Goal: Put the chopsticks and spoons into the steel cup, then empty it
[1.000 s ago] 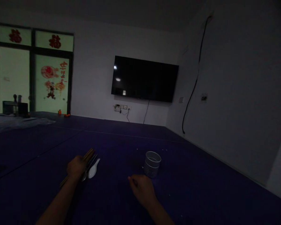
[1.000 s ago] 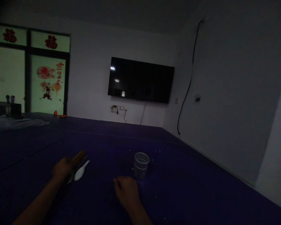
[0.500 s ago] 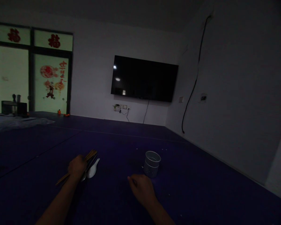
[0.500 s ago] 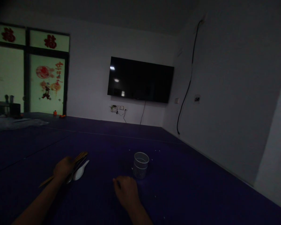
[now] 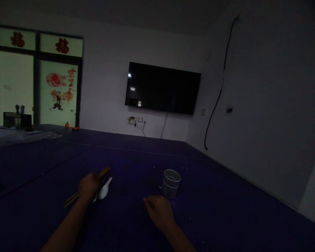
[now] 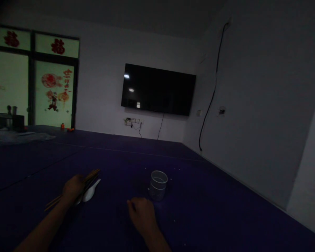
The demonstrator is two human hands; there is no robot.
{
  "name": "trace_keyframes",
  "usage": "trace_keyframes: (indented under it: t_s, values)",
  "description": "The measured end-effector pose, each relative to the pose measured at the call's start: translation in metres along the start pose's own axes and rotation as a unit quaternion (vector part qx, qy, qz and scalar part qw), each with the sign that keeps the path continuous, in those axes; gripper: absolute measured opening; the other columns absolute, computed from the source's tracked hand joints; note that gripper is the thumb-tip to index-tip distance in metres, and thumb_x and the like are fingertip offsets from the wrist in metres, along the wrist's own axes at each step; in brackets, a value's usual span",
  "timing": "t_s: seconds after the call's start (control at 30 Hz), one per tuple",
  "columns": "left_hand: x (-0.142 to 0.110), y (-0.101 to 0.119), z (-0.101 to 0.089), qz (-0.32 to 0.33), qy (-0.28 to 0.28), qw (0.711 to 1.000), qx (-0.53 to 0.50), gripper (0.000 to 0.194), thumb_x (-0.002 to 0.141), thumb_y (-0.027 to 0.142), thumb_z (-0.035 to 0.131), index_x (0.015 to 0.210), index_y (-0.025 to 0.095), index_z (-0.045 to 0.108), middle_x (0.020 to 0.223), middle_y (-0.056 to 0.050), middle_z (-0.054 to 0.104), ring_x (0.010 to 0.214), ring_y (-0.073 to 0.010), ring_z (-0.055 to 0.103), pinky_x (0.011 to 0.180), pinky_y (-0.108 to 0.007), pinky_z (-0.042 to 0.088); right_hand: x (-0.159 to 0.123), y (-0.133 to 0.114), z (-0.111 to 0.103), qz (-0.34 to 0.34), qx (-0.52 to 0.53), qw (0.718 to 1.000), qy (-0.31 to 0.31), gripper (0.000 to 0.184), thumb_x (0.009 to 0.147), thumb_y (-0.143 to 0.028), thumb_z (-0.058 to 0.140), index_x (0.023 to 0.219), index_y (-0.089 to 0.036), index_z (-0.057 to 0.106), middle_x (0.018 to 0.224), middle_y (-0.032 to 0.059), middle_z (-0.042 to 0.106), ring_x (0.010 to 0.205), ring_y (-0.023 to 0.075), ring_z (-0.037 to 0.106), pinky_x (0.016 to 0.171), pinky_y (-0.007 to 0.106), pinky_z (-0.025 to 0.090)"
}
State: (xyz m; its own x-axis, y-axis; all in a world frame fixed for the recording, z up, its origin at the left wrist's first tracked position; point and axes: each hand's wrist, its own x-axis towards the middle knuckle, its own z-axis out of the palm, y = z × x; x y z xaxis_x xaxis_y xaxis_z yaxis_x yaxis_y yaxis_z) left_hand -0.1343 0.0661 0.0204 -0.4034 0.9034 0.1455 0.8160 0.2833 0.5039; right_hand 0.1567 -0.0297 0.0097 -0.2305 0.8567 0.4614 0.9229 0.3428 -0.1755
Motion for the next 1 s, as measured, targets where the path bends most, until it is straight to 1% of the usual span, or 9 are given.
trace_keyframes:
  t_s: [0.2, 0.33, 0.47, 0.6, 0.77, 1.0]
  values:
    - [0.0002, 0.0011, 0.0003, 0.008, 0.013, 1.0, -0.01, 0.03, 0.084, 0.027, 0.04, 0.1, 0.013, 0.061, 0.099, -0.016, 0.068, 0.088, -0.0264, 0.065, 0.06, -0.028, 0.041, -0.001, -0.0013, -0.0011, -0.001, 0.0, 1.0, 0.011, 0.039, 0.093, -0.032, 0.039, 0.065, -0.02, 0.063, 0.063, 0.0004, 0.067, 0.055, 0.0112, 0.059, 0.048, 0.025, 0.023]
    - [0.0016, 0.001, -0.0012, 0.013, 0.015, 1.0, -0.007, 0.028, 0.085, 0.025, 0.04, 0.096, 0.012, 0.062, 0.095, -0.017, 0.069, 0.087, -0.0259, 0.065, 0.062, -0.028, 0.042, -0.0011, -0.0013, -0.0011, -0.006, 0.0, 1.0, 0.014, 0.038, 0.093, -0.031, 0.04, 0.065, -0.021, 0.063, 0.063, -0.0001, 0.067, 0.056, 0.0114, 0.06, 0.049, 0.025, 0.024]
    - [0.0029, 0.0006, -0.0013, 0.012, 0.001, 1.0, -0.004, 0.025, 0.086, 0.025, 0.041, 0.09, 0.012, 0.062, 0.091, -0.016, 0.07, 0.083, -0.0247, 0.066, 0.06, -0.027, 0.041, -0.0009, -0.0008, -0.0005, -0.007, 0.001, 1.0, 0.012, 0.037, 0.093, -0.032, 0.041, 0.066, -0.021, 0.063, 0.064, -0.0002, 0.068, 0.056, 0.0112, 0.06, 0.049, 0.024, 0.025]
    - [0.0047, 0.0, 0.0004, 0.013, -0.013, 1.0, 0.002, 0.028, 0.087, 0.026, 0.04, 0.09, 0.01, 0.063, 0.091, -0.019, 0.069, 0.081, -0.0267, 0.066, 0.058, -0.028, 0.041, -0.0004, -0.0011, -0.0004, -0.005, 0.002, 1.0, 0.007, 0.037, 0.093, -0.031, 0.041, 0.066, -0.021, 0.064, 0.064, -0.0003, 0.068, 0.056, 0.0108, 0.06, 0.049, 0.023, 0.025]
    - [0.0073, -0.0004, 0.0008, 0.022, -0.019, 1.0, 0.005, 0.027, 0.086, 0.028, 0.044, 0.091, 0.009, 0.063, 0.093, -0.02, 0.069, 0.084, -0.0286, 0.066, 0.06, -0.029, 0.042, 0.0, -0.0005, 0.0006, -0.009, 0.002, 1.0, 0.013, 0.038, 0.093, -0.031, 0.04, 0.065, -0.021, 0.064, 0.064, 0.0002, 0.068, 0.057, 0.0115, 0.061, 0.049, 0.024, 0.024]
    - [0.0072, -0.0005, 0.003, 0.029, -0.006, 1.0, -0.002, 0.023, 0.079, 0.027, 0.052, 0.087, 0.008, 0.063, 0.091, -0.021, 0.068, 0.085, -0.0334, 0.065, 0.061, -0.031, 0.042, -0.0011, -0.0004, 0.0007, -0.017, 0.0, 1.0, 0.013, 0.038, 0.093, -0.031, 0.039, 0.066, -0.02, 0.063, 0.062, -0.0004, 0.067, 0.054, 0.0104, 0.059, 0.049, 0.024, 0.023]
